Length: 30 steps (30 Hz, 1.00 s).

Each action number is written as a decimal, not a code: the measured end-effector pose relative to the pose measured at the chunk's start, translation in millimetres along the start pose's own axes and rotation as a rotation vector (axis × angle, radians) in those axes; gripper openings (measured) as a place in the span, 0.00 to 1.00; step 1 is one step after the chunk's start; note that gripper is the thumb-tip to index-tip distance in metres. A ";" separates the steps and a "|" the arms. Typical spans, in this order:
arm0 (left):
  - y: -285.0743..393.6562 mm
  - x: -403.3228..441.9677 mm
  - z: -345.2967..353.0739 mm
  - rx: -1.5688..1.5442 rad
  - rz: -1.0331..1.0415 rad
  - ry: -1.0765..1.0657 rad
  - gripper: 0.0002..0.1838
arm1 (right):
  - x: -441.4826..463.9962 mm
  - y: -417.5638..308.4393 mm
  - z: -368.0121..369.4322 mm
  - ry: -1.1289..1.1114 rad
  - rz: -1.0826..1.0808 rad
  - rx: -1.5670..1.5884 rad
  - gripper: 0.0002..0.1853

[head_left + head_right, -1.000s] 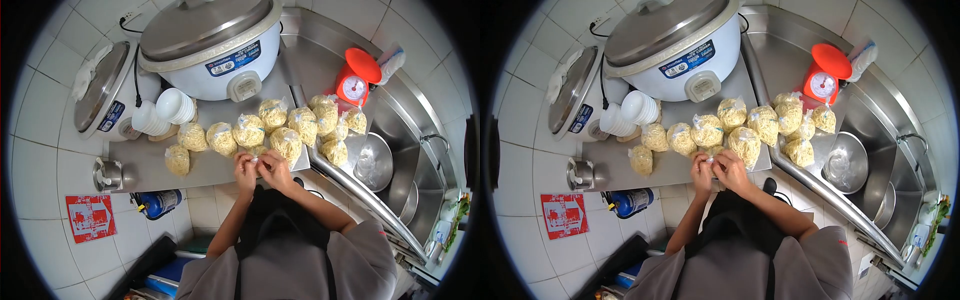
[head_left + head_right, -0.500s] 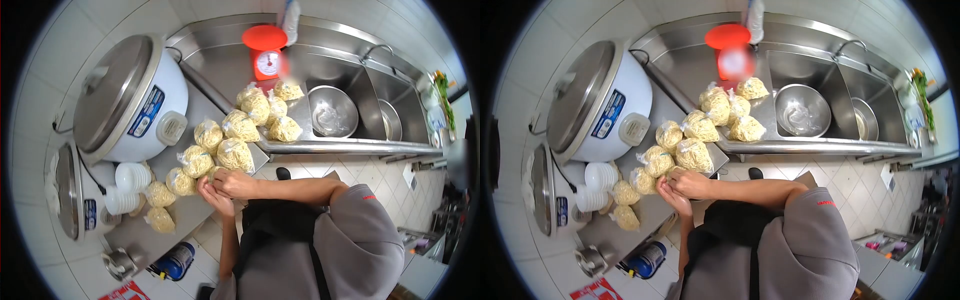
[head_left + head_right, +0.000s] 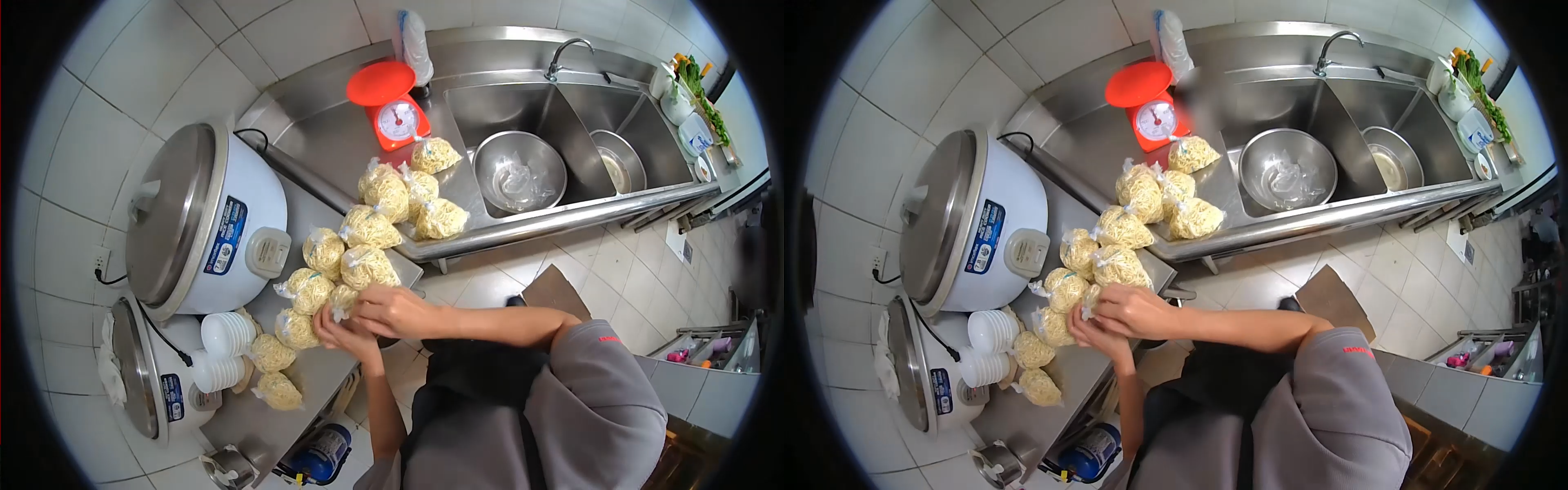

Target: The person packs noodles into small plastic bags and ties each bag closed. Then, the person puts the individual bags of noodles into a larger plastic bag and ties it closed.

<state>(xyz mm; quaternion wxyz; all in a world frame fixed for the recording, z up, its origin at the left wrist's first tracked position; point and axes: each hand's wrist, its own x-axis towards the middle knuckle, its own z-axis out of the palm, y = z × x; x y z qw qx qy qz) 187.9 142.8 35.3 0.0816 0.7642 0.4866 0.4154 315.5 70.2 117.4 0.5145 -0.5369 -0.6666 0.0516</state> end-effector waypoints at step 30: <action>533.9 -287.5 201.5 -1.124 0.775 -1.532 0.14 | -524.1 -42.6 -410.0 1.116 1.526 -0.710 0.13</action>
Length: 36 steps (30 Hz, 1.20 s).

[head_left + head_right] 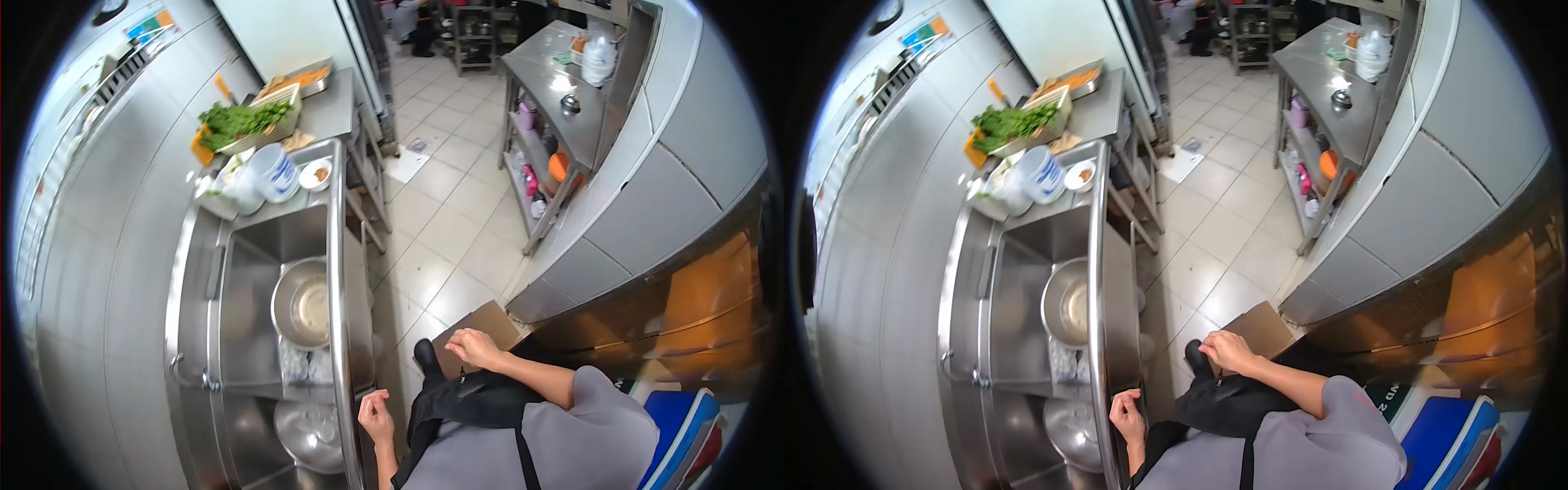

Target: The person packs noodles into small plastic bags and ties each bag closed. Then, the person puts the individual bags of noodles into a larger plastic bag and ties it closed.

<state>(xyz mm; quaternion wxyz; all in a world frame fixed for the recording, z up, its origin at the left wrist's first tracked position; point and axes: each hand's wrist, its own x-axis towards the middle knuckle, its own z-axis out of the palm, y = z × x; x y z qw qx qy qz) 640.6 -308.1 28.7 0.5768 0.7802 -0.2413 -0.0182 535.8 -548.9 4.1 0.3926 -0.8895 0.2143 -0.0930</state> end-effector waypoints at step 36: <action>0.6 592.3 515.1 0.221 -0.190 -0.819 0.15 | 344.4 471.5 -531.1 0.959 0.483 1.594 0.05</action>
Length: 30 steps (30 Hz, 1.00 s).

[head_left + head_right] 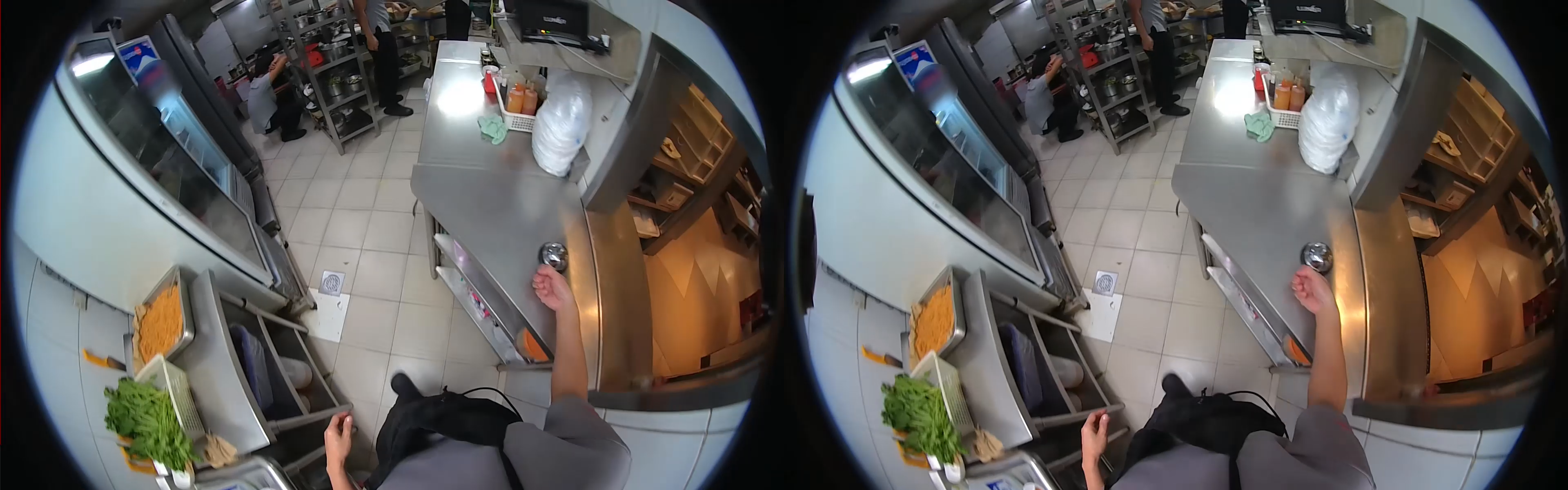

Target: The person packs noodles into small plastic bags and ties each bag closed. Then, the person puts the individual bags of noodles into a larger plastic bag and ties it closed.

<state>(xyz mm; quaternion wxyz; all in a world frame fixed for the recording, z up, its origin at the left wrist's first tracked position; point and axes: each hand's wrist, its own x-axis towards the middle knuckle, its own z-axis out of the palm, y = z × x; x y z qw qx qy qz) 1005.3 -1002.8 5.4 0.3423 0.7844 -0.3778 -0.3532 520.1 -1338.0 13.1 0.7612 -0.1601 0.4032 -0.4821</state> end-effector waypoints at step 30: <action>384.0 762.4 149.5 0.538 0.657 -0.952 0.18 | 377.5 -143.6 174.1 1.043 -0.826 -0.708 0.13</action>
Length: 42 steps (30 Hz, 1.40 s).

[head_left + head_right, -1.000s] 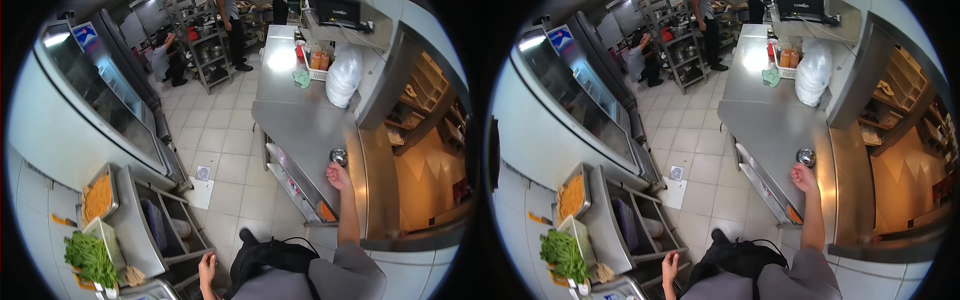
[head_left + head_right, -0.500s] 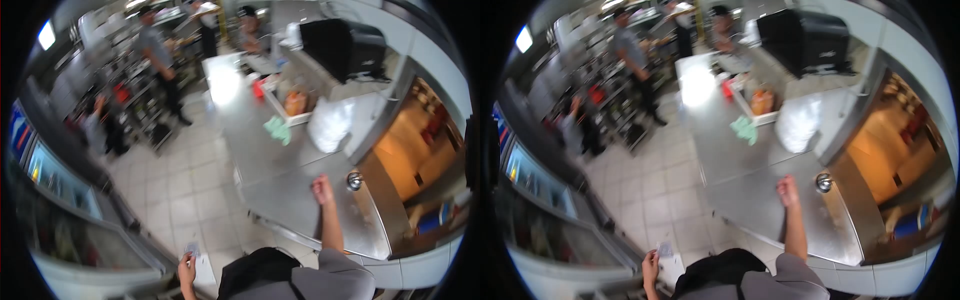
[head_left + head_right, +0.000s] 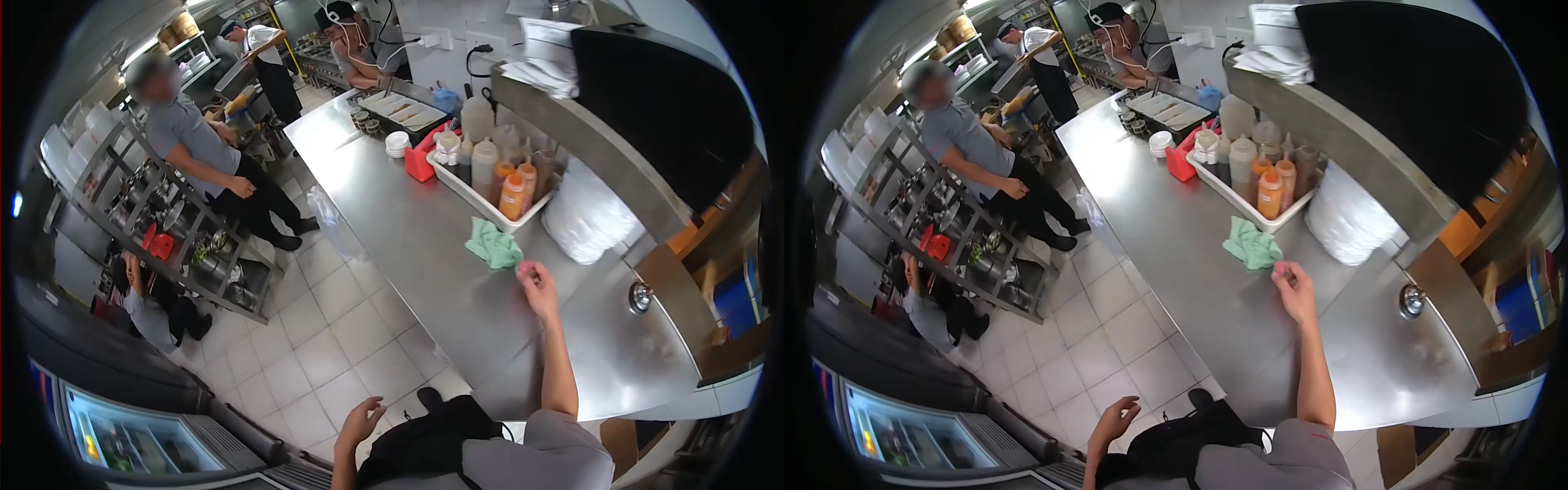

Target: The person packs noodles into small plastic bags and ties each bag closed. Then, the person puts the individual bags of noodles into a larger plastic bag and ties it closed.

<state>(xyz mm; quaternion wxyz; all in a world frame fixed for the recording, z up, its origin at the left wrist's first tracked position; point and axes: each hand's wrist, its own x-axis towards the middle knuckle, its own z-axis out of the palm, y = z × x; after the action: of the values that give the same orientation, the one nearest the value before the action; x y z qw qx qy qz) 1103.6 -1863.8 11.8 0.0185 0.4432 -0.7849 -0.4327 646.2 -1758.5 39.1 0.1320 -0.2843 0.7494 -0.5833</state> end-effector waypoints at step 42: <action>-69.6 631.1 -54.2 -0.189 -0.253 0.202 0.37 | 60.7 14.2 132.7 0.724 0.291 -1.438 0.15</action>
<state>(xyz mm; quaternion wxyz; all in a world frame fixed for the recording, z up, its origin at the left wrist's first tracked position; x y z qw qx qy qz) 790.5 -2365.1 -226.4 0.0840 0.5757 -0.6731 -0.4567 663.9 -1897.4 -4.0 -0.2584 0.0064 0.9660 0.0074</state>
